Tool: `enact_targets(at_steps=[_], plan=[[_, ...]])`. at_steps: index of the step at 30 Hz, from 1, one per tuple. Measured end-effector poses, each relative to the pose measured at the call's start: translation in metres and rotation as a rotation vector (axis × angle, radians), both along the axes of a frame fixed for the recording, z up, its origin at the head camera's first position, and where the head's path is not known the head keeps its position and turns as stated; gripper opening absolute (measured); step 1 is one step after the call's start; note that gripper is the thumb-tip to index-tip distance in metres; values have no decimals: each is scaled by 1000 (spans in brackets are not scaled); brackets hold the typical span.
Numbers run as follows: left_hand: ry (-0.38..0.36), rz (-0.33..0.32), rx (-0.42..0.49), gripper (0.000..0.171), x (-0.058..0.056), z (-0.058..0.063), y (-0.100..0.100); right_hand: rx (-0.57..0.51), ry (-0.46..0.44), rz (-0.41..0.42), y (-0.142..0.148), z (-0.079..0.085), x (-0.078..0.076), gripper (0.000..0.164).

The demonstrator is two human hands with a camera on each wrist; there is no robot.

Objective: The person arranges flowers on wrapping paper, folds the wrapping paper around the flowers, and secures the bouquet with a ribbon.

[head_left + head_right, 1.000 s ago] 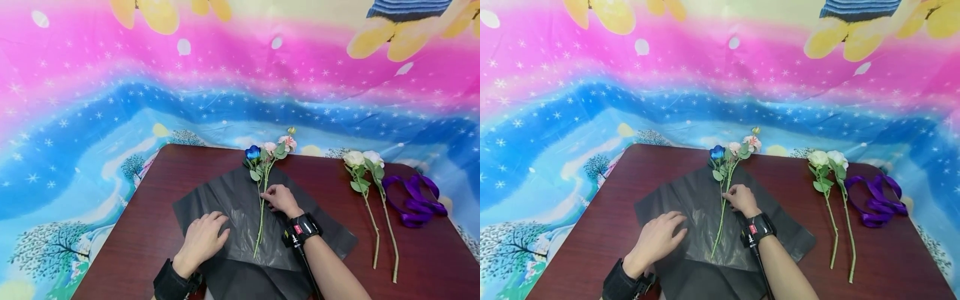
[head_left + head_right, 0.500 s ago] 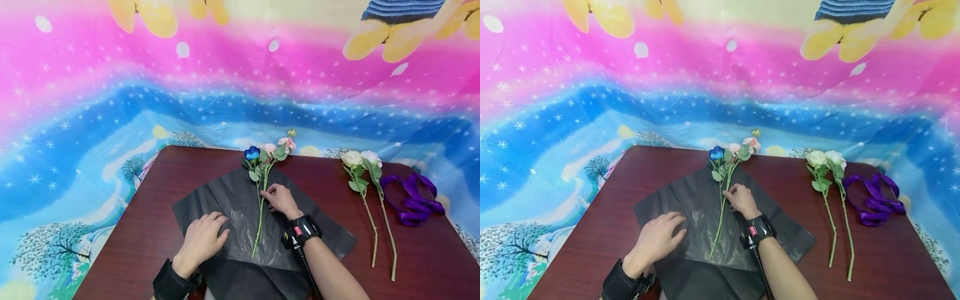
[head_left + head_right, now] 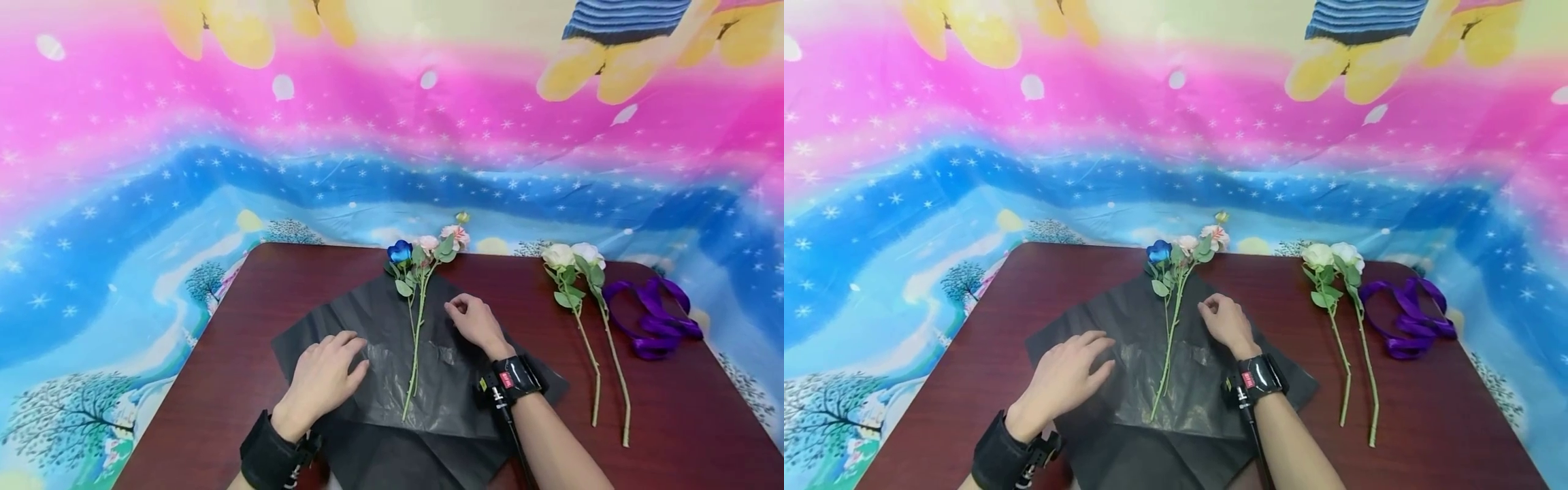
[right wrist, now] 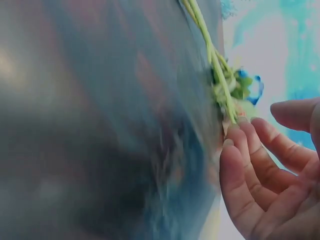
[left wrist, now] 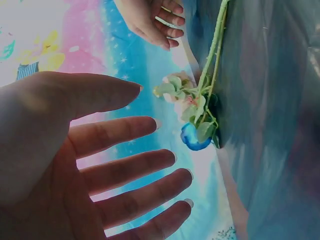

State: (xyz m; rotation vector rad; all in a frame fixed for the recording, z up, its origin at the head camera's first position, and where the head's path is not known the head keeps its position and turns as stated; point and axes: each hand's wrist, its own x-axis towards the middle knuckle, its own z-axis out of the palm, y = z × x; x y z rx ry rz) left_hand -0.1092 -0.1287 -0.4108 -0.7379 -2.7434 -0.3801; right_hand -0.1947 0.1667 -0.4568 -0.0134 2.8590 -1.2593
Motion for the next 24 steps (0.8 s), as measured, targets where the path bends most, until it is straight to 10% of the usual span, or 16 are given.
enact_targets(at_steps=[24], plan=[[-23, -106, 17, 28, -11, -4, 49, 80, 33, -214, 83, -6, 31, 26]])
